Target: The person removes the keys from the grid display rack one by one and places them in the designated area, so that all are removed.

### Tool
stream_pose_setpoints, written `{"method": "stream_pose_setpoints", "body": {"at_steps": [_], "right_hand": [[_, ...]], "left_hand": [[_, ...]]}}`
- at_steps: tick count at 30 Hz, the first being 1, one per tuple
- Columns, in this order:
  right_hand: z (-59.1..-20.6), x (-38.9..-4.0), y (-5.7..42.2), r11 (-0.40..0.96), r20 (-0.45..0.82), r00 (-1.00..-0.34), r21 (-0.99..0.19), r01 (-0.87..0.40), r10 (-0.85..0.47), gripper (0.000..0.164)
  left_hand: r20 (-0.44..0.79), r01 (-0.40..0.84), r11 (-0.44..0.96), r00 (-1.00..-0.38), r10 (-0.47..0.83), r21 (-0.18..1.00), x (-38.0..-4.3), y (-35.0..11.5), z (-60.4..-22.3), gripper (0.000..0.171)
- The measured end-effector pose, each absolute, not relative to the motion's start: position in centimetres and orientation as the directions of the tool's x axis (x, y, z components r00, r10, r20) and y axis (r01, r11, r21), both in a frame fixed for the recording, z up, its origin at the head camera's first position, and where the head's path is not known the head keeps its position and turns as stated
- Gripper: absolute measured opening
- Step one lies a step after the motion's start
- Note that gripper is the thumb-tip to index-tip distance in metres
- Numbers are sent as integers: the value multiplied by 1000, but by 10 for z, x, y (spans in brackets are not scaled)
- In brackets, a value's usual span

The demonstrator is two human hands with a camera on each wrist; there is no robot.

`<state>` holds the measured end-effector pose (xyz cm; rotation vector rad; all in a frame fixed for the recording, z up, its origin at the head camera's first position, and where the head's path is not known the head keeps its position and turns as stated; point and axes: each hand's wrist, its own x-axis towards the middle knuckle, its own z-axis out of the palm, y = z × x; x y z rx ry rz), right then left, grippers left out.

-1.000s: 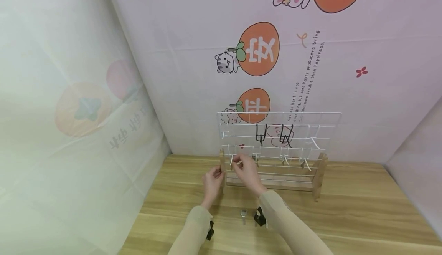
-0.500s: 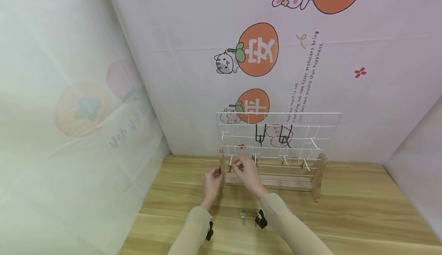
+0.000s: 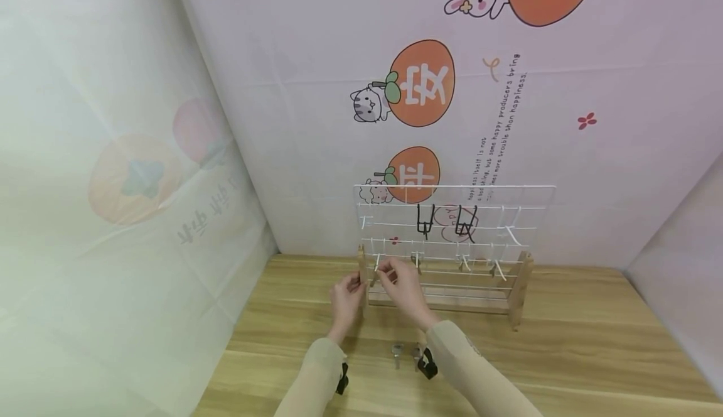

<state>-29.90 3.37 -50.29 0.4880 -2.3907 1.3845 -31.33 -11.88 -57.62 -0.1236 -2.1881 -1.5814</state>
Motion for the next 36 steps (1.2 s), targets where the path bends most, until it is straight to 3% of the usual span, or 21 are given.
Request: {"method": "stream_pose_setpoints", "body": {"at_steps": [15, 36], "right_hand": [[-497, -292, 36, 440, 474, -868, -755, -487, -147, 5], [-499, -271, 56, 445, 458, -864, -742, -501, -209, 9]], "left_hand": [[417, 338, 345, -890, -186, 875, -314, -118, -577, 18], [327, 260, 325, -929, -172, 909, -308, -118, -570, 22]]}}
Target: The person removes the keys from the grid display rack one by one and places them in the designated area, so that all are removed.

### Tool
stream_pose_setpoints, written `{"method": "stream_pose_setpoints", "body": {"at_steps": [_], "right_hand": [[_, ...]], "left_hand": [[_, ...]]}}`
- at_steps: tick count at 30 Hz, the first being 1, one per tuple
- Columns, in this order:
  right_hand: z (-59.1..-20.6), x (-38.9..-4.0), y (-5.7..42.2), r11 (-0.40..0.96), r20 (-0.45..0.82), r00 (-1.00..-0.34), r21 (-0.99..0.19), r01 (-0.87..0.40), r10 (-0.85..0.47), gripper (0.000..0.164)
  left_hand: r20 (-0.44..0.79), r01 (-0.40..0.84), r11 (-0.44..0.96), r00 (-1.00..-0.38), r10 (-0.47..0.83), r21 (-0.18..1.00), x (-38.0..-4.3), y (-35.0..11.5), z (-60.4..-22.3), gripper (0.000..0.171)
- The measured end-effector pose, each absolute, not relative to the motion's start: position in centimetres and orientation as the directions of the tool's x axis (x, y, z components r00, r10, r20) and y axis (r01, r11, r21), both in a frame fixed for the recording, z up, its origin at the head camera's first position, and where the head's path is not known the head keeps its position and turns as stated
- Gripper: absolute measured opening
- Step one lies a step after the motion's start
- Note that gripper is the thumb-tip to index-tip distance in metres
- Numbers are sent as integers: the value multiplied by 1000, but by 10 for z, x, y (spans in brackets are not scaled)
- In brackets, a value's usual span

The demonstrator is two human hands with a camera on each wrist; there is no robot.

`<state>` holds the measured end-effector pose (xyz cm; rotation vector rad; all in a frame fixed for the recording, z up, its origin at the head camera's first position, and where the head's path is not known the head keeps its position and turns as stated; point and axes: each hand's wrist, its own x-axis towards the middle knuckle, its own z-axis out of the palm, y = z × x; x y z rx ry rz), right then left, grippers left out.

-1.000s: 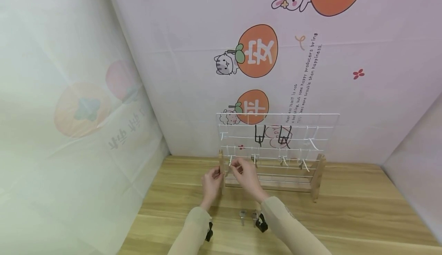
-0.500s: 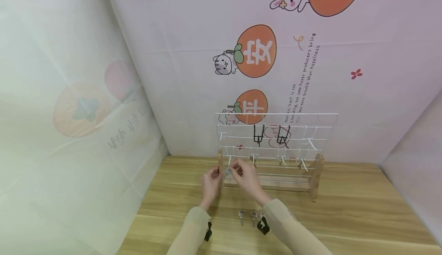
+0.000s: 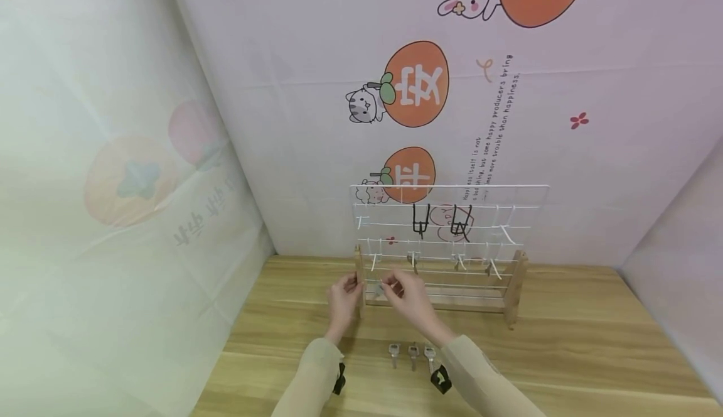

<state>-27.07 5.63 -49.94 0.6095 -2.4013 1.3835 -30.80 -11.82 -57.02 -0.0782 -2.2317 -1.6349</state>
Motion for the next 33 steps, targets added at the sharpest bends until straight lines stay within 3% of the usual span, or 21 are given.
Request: {"method": "stream_pose_setpoints", "body": {"at_steps": [11, 22, 33], "right_hand": [[-520, -254, 84, 481, 336, -904, -766, -426, -266, 7], [-539, -240, 121, 508, 391, -862, -697, -506, -322, 9], [-564, -236, 167, 561, 355, -877, -674, -481, -324, 9]], "left_hand": [[331, 261, 328, -927, -178, 908, -310, -118, -573, 22], [343, 267, 334, -919, -195, 904, -311, -119, -574, 24], [345, 269, 337, -920, -187, 902, -312, -118, -576, 23]]}}
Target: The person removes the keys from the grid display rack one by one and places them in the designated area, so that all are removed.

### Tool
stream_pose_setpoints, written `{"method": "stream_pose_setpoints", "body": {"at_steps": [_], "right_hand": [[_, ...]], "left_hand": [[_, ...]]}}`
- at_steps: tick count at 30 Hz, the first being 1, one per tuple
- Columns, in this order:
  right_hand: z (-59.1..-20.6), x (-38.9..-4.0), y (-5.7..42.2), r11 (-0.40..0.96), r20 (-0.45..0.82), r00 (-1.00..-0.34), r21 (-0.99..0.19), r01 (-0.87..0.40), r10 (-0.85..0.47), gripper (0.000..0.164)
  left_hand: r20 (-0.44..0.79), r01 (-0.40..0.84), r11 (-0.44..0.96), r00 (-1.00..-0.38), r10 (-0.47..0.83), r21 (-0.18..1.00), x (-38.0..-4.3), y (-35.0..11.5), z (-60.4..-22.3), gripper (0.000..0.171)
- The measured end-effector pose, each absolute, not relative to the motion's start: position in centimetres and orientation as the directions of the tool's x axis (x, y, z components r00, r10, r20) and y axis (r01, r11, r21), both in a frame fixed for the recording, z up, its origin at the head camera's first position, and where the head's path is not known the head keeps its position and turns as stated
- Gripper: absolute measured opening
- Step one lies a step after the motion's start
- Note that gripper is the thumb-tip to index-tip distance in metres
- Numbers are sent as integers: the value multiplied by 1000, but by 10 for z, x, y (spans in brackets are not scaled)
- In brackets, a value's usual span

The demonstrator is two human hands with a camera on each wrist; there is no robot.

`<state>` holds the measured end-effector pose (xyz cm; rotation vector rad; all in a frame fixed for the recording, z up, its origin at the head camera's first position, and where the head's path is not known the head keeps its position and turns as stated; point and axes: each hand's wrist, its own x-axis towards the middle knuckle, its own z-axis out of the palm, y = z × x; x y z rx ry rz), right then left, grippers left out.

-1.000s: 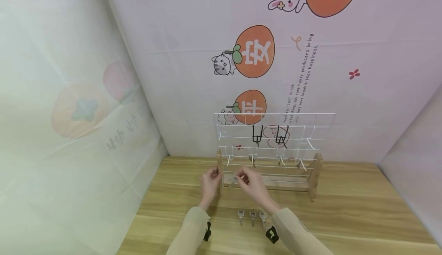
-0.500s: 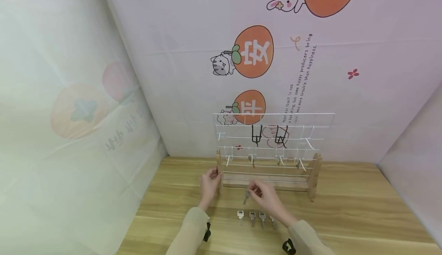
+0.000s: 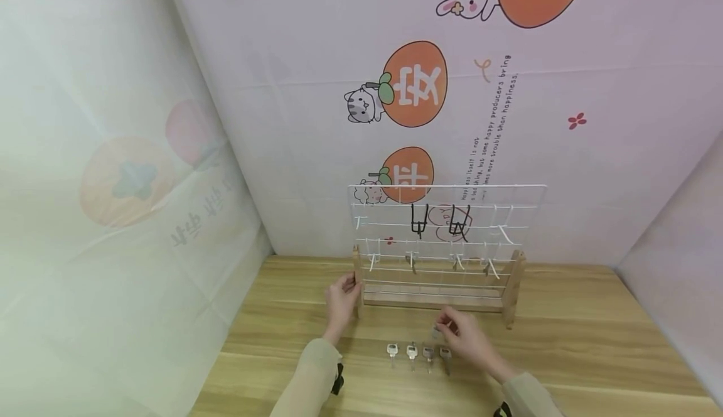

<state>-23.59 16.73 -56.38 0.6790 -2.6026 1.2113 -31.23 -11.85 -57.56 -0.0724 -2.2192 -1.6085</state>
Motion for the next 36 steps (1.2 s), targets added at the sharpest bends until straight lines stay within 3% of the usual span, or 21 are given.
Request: {"method": "stream_pose_setpoints", "body": {"at_steps": [11, 23, 36], "right_hand": [[-583, -233, 203, 650, 209, -919, -654, -386, -335, 5], [-600, -234, 221, 596, 198, -884, -674, -436, -423, 9], [-605, -236, 222, 653, 147, -892, -633, -417, -427, 6]], "left_hand": [[334, 258, 334, -923, -193, 906, -312, -118, -577, 23], [323, 250, 329, -927, -191, 911, -313, -118, -576, 22], [332, 257, 339, -926, -183, 905, -313, -119, -575, 24]]}}
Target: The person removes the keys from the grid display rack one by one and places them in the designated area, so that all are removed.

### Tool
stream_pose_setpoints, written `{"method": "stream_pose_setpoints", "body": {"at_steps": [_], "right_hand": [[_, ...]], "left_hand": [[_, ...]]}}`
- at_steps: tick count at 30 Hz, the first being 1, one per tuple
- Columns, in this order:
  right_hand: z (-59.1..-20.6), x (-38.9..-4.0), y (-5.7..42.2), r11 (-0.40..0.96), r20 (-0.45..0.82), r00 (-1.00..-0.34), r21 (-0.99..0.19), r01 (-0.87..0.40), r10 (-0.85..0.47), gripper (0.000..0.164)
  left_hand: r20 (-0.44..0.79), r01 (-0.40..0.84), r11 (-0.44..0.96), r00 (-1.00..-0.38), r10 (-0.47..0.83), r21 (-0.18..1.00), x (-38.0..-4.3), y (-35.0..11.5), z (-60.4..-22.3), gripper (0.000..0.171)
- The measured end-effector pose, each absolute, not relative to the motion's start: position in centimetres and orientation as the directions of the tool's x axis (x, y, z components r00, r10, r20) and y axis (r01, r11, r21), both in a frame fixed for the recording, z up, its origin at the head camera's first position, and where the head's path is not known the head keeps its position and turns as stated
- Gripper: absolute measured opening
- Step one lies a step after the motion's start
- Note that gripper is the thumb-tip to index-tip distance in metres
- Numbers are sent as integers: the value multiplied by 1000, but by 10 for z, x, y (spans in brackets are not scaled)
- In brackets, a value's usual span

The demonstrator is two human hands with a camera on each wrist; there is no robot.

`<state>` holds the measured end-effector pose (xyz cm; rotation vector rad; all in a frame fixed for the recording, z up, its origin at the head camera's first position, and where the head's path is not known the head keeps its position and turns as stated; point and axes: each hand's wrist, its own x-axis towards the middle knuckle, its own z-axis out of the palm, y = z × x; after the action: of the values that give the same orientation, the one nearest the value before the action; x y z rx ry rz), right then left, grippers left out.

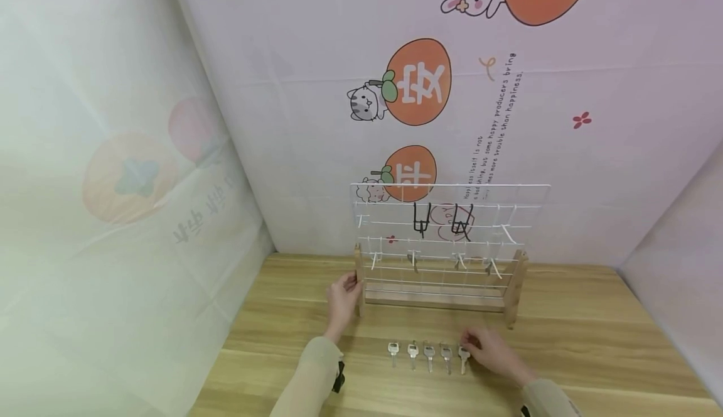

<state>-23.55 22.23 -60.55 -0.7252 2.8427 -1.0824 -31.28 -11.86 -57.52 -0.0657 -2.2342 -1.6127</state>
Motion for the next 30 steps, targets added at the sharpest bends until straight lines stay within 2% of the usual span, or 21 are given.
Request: {"method": "stream_pose_setpoints", "body": {"at_steps": [12, 23, 30], "right_hand": [[-606, -239, 222, 648, 117, -880, -633, -424, -461, 9], [-611, -241, 223, 650, 146, -868, -608, -457, -474, 11], [-610, -241, 223, 659, 111, -873, -614, -436, -474, 11]], "left_hand": [[370, 289, 350, -910, -189, 891, -312, -118, -576, 22], [372, 288, 352, -907, -199, 891, -313, -117, -576, 21], [375, 295, 344, -907, -195, 892, -313, -118, -575, 21]]}}
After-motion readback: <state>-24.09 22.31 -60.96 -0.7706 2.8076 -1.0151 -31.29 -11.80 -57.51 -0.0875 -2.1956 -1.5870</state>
